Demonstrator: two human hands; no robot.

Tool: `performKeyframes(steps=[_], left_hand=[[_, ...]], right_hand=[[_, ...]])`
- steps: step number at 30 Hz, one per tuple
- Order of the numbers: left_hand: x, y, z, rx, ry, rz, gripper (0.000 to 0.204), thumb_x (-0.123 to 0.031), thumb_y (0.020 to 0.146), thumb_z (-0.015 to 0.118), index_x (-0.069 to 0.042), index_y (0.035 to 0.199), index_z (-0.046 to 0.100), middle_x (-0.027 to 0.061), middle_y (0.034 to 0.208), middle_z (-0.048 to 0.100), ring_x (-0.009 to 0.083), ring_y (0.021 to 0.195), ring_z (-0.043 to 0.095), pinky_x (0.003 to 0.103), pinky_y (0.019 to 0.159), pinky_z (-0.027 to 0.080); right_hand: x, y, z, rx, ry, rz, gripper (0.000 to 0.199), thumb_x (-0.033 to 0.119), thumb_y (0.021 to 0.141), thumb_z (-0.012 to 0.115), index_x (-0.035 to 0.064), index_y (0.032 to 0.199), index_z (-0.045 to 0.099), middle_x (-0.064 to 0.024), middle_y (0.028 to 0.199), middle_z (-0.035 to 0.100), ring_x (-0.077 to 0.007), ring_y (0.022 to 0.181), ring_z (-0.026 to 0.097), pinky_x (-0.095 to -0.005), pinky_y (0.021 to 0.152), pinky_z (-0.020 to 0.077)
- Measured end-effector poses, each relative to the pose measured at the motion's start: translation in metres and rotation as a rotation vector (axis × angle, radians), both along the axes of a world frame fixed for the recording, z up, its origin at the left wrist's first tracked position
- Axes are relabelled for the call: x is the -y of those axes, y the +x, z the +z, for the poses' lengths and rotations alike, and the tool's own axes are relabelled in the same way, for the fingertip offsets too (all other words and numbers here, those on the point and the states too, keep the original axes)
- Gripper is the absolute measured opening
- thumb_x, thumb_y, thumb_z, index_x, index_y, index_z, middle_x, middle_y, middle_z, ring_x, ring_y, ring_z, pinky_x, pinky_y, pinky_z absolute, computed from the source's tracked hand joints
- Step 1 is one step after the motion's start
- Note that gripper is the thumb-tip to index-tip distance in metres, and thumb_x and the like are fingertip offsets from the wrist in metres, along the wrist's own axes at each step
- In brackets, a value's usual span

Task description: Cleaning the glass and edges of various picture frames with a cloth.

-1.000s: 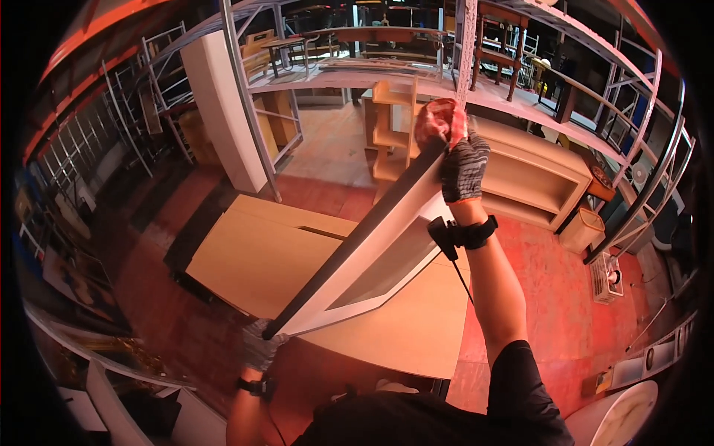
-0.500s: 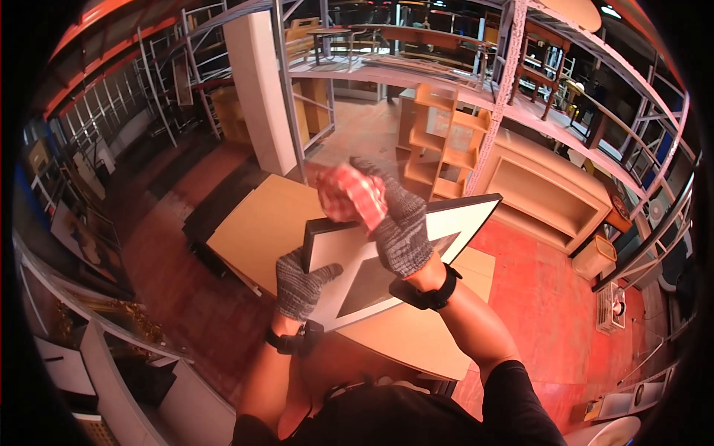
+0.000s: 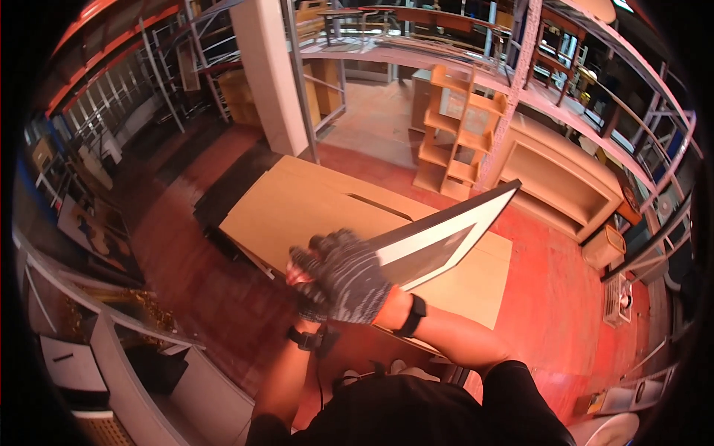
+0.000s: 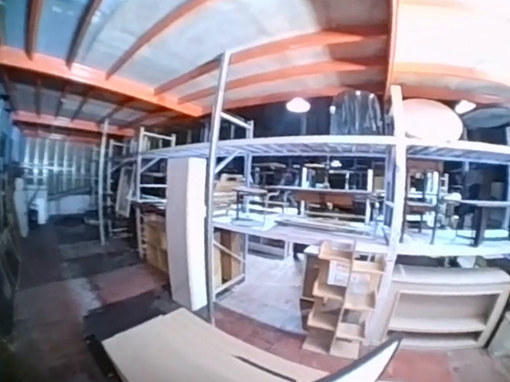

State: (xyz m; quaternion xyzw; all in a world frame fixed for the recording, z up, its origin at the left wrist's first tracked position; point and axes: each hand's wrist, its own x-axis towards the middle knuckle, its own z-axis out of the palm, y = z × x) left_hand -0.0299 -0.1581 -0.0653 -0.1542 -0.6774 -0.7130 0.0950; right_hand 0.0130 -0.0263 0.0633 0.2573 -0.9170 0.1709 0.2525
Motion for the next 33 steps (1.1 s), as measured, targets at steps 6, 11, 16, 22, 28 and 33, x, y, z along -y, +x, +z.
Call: performKeyframes(steps=[6,11,16,22,28,33], left_hand=[[-0.003,-0.012,-0.006,-0.185,-0.162,0.019,0.031,-0.008,0.072,0.084,-0.002,0.094,0.063,0.0048,0.078,0.065,0.0185,0.071,0.061,0.035,0.069,0.052],[0.000,-0.012,0.010,-0.197,-0.309,-0.036,0.032,-0.006,0.066,0.088,-0.001,0.092,0.069,0.0057,0.083,0.070,0.0206,0.074,0.065,0.037,0.070,0.053],[0.000,-0.014,0.013,0.039,-0.067,-0.090,0.032,-0.002,0.066,0.087,-0.001,0.093,0.071,0.0046,0.089,0.073,0.0183,0.078,0.066,0.036,0.073,0.055],[0.000,-0.018,0.002,0.190,0.001,-0.107,0.034,0.001,0.067,0.085,-0.001,0.097,0.070,0.0047,0.092,0.072,0.0172,0.079,0.065,0.034,0.074,0.055],[0.004,-0.017,0.007,-0.072,-0.164,-0.083,0.045,-0.003,0.067,0.081,-0.002,0.108,0.064,0.0018,0.097,0.066,0.0160,0.079,0.061,0.032,0.072,0.054],[0.002,-0.016,0.005,0.020,-0.100,-0.054,0.036,-0.001,0.066,0.083,-0.002,0.098,0.067,0.0011,0.086,0.065,0.0143,0.069,0.058,0.029,0.060,0.050]], right_hand=[[-0.005,-0.009,-0.047,-0.126,-0.054,0.016,0.046,0.034,0.085,0.064,0.0069,0.123,0.068,-0.0177,0.116,0.066,-0.0364,0.110,0.061,-0.0531,0.106,0.0414],[-0.101,-0.022,-0.049,-0.125,0.146,-0.192,0.051,0.022,0.078,0.066,0.0095,0.127,0.064,-0.0140,0.127,0.065,-0.0341,0.120,0.058,-0.0559,0.115,0.0347],[-0.238,-0.019,-0.033,-0.370,0.031,-0.317,0.028,0.014,0.084,0.063,0.0079,0.111,0.071,-0.0130,0.117,0.068,-0.0370,0.112,0.062,-0.0462,0.099,0.0478],[-0.137,-0.020,-0.037,0.130,-0.700,0.235,0.021,0.007,0.083,0.060,0.0052,0.102,0.070,-0.0107,0.113,0.070,-0.0294,0.111,0.063,-0.0420,0.102,0.0467],[-0.066,-0.006,-0.050,-0.276,-0.015,-0.047,0.036,0.016,0.091,0.056,0.0017,0.123,0.064,-0.0153,0.120,0.068,-0.0292,0.117,0.063,-0.0404,0.104,0.0467],[-0.224,-0.017,-0.055,0.070,-0.870,0.092,0.024,0.013,0.103,0.050,-0.0025,0.106,0.067,-0.0092,0.104,0.073,-0.0183,0.095,0.070,-0.0311,0.085,0.0554]])
